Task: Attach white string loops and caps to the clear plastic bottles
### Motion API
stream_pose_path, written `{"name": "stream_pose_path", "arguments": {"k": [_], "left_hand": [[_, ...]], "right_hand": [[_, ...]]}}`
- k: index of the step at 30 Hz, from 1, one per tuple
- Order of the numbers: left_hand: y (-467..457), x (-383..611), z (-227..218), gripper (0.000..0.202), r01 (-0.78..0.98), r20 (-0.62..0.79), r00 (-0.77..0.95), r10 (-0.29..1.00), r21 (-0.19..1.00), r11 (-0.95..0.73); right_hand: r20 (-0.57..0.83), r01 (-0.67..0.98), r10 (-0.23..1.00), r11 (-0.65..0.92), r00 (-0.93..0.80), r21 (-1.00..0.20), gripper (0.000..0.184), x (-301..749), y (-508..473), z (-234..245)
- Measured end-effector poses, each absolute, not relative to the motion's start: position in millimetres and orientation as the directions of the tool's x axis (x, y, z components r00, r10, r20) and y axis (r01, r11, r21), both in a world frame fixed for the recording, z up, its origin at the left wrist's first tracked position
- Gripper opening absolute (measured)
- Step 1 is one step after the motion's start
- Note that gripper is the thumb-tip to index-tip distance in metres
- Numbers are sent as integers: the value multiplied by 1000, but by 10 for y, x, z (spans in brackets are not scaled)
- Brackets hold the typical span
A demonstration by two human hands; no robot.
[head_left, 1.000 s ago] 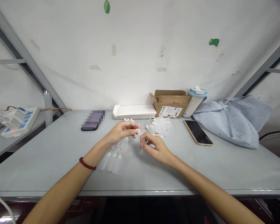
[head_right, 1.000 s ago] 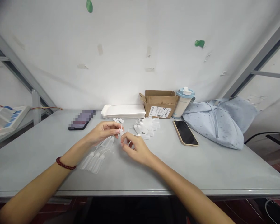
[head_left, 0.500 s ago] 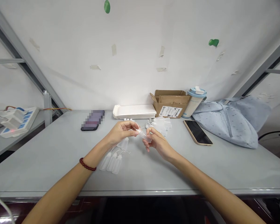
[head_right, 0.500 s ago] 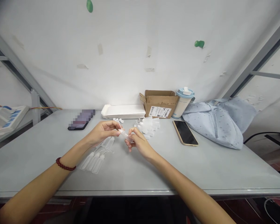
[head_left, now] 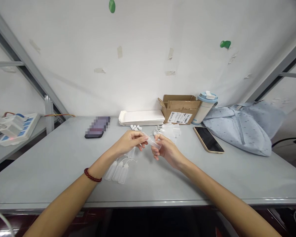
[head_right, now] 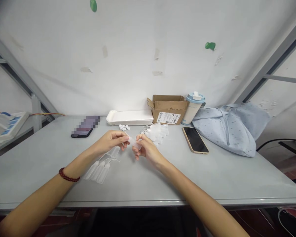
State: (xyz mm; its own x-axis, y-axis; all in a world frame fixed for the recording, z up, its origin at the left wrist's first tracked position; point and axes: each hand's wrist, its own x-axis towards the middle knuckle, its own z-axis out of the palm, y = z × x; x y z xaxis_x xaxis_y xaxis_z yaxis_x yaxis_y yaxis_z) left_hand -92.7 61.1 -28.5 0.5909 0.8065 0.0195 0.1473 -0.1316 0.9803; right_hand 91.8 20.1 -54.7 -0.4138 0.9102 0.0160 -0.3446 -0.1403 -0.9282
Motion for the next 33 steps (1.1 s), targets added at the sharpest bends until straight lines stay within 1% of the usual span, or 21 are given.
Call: {"name": "stream_pose_path", "arguments": {"k": [5, 10, 16, 22, 25, 28, 30, 33], "left_hand": [[571, -941, -225, 21, 125, 65, 615, 786, 976, -179], [574, -928, -235, 24, 128, 43, 630, 776, 979, -158], [591, -912, -283, 32, 151, -2, 570, 821, 983, -103], [593, -929, -276, 23, 120, 60, 555, 830, 981, -151], [613, -936, -302, 25, 102, 82, 558, 826, 981, -166], [620, -935, -316, 30, 76, 92, 572, 815, 983, -165], [607, -933, -303, 31, 79, 80, 577, 813, 985, -154], [579, -933, -265, 26, 138, 24, 602, 798, 981, -134]], "right_hand": [[-34, -379, 906, -211, -423, -901, 8, 925, 197, -526], [-25, -379, 905, -202, -424, -903, 8, 924, 200, -521], [-11, -377, 900, -194, -436, -906, 6, 923, 204, -526], [-41, -389, 898, -231, -438, -892, 6, 926, 196, -526], [-57, -393, 897, -248, -438, -885, 8, 925, 199, -522], [-59, -396, 900, -248, -432, -884, 10, 923, 201, -521], [-54, -395, 901, -242, -430, -887, 11, 923, 204, -524], [-46, -384, 902, -229, -430, -894, 12, 924, 209, -529]]}}
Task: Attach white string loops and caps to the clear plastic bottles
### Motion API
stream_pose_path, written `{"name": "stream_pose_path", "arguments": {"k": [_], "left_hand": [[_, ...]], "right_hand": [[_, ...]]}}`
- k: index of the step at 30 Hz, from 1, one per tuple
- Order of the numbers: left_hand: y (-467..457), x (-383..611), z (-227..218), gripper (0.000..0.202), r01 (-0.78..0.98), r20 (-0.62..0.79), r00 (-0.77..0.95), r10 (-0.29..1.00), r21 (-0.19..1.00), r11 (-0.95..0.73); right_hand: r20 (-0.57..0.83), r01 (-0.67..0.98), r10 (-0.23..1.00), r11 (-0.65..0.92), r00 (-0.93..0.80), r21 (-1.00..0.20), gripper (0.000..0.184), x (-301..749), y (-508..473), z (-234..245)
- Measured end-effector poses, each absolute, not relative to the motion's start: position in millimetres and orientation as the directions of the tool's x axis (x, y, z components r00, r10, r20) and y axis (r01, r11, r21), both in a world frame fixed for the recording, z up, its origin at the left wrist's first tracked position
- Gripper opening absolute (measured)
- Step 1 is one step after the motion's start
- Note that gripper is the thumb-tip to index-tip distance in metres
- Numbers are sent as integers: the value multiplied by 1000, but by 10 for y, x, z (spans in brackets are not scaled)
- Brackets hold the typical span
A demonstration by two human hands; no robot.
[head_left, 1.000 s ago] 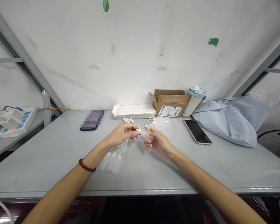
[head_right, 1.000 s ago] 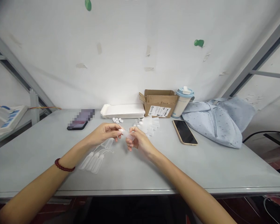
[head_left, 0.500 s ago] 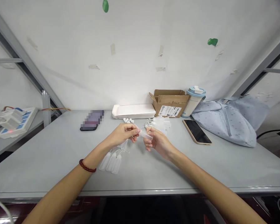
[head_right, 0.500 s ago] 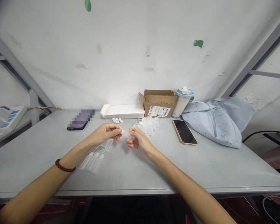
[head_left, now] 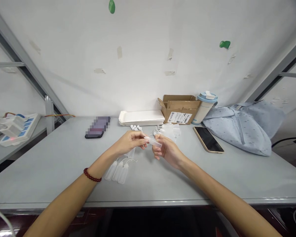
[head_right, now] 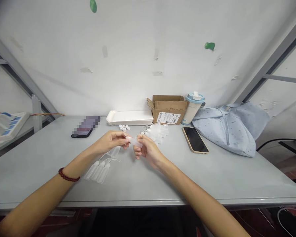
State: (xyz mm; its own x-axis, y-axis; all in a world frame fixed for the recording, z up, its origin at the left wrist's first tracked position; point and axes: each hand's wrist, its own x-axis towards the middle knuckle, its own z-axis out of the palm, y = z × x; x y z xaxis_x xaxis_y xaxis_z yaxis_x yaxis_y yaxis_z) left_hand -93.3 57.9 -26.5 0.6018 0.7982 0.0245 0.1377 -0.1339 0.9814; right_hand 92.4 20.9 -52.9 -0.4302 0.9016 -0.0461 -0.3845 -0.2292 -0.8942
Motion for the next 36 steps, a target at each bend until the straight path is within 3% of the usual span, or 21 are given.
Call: {"name": "stream_pose_path", "arguments": {"k": [5, 14, 21, 26, 36], "left_hand": [[573, -932, -258, 26, 143, 21, 594, 804, 981, -132], [611, -935, -297, 28, 165, 15, 493, 870, 980, -110], [626, -941, -318, 25, 124, 97, 518, 850, 975, -187], [617, -928, -303, 29, 131, 60, 521, 852, 980, -150], [613, -930, -285, 35, 217, 27, 513, 858, 963, -160]], "right_hand": [[-17, -281, 926, -132, -378, -951, 17, 909, 202, -511], [154, 131, 976, 175, -156, -976, 31, 903, 219, -572], [127, 64, 973, 142, -194, -988, 33, 917, 240, -576], [168, 63, 971, 181, -167, -981, 32, 922, 251, -582], [226, 212, 963, 254, -148, -944, 29, 917, 212, -599]]}}
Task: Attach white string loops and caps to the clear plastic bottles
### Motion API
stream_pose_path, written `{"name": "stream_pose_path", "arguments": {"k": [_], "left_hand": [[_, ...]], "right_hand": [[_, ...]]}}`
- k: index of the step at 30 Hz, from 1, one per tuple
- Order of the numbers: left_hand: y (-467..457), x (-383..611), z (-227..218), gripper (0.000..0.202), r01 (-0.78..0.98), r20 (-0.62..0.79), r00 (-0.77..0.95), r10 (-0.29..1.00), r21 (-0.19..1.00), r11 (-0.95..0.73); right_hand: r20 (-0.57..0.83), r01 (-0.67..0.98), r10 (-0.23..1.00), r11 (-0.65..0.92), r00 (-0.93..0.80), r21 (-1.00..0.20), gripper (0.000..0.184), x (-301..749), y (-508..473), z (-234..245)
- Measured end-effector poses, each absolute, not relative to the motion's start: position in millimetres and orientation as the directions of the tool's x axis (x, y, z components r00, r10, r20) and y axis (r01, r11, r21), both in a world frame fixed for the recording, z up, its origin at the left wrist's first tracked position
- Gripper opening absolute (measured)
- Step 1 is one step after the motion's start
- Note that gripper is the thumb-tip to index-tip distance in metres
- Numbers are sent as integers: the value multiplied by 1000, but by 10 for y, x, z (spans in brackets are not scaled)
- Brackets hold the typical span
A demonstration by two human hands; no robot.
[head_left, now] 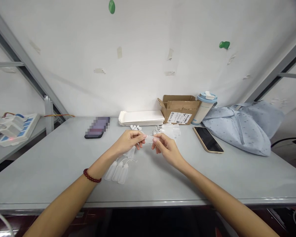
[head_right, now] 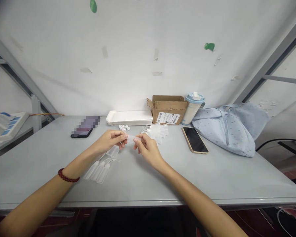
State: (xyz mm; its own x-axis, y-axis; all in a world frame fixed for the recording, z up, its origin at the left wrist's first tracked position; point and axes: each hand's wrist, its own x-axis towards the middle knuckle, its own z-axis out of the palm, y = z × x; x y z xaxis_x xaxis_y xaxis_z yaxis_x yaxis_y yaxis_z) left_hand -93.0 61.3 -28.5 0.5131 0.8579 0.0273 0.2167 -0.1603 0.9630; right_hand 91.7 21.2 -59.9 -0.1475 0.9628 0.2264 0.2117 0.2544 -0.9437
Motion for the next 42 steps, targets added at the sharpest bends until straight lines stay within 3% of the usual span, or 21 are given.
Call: {"name": "stream_pose_path", "arguments": {"k": [11, 22, 27, 30, 36, 42], "left_hand": [[604, -909, -310, 28, 211, 129, 521, 844, 938, -274], [616, -903, -321, 42, 268, -38, 510, 860, 956, -116], [607, -904, -315, 46, 301, -121, 586, 801, 951, -77], [591, -905, -302, 45, 292, -97, 564, 820, 952, -88], [598, -915, -325, 45, 285, -51, 542, 839, 950, -127], [566, -896, -303, 31, 311, 63, 571, 819, 906, -287]], "right_hand": [[144, 142, 982, 161, -126, -977, 37, 933, 236, -531], [289, 253, 950, 310, -120, -916, 27, 921, 223, -615], [286, 233, 955, 297, -82, -926, 28, 925, 221, -590], [299, 283, 951, 308, -74, -909, 28, 931, 227, -585], [457, 461, 880, 462, -131, -757, 21, 928, 211, -589], [314, 439, 937, 350, -154, -828, 33, 960, 231, -552]]}}
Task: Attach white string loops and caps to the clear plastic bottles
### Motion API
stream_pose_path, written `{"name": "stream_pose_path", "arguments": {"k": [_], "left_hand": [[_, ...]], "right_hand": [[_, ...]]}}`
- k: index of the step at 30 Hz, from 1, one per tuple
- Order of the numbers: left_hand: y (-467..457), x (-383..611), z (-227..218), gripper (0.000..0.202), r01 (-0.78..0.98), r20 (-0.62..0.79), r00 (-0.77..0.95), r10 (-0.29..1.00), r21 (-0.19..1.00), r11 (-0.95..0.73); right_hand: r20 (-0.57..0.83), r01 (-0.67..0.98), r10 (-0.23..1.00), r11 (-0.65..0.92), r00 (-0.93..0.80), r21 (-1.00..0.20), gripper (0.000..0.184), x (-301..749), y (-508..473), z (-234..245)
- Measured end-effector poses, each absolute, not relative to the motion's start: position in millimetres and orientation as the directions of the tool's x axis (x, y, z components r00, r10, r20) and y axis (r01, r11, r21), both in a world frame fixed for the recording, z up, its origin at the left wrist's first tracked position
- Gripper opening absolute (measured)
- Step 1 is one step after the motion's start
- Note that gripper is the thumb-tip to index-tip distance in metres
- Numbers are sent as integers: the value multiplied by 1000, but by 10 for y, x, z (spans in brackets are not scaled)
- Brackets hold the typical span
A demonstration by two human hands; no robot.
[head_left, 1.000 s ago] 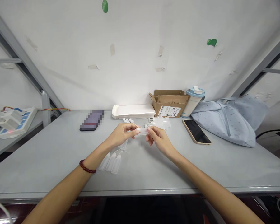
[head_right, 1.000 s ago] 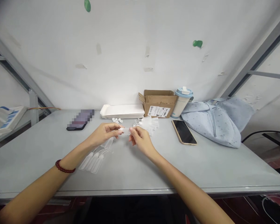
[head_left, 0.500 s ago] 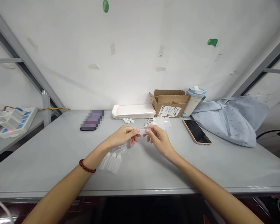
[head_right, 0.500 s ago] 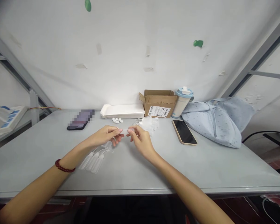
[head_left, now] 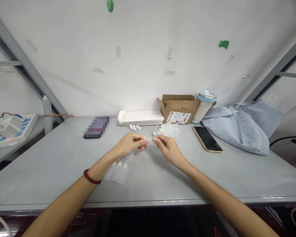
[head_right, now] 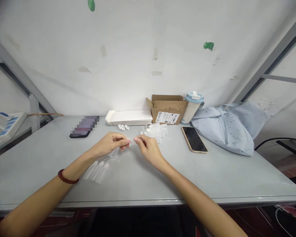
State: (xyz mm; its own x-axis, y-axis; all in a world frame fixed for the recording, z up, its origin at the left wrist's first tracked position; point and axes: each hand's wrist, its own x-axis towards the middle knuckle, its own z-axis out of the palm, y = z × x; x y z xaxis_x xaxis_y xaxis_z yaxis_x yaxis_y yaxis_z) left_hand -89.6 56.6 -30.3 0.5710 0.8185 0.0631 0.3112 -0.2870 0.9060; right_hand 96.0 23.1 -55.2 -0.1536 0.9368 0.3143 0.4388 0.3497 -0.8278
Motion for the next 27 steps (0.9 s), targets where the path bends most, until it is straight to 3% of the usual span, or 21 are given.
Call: {"name": "stream_pose_path", "arguments": {"k": [6, 10, 13, 17, 21, 24, 27], "left_hand": [[527, -867, -374, 22, 331, 210, 537, 817, 838, -433], [542, -863, -403, 20, 323, 259, 540, 801, 815, -481], [564, -870, -394, 25, 317, 190, 554, 811, 853, -416], [585, -879, -380, 39, 328, 100, 569, 816, 883, -337], [568, -883, -343, 37, 311, 85, 560, 824, 901, -304], [548, -885, -320, 31, 284, 112, 542, 833, 908, -308], [532, -880, -324, 24, 286, 173, 522, 835, 887, -362]], "right_hand": [[58, 206, 983, 93, -172, -974, 46, 990, 294, -578], [-70, 56, 970, -59, -231, -997, 48, 984, 286, -548], [-14, 77, 983, 0, -184, -997, 47, 970, 280, -547], [173, 260, 979, 197, -111, -945, 43, 960, 270, -573], [307, 375, 943, 331, -124, -866, 30, 969, 243, -566], [307, 386, 937, 349, -169, -854, 30, 980, 235, -547], [221, 323, 958, 271, -184, -907, 30, 990, 244, -536]]}}
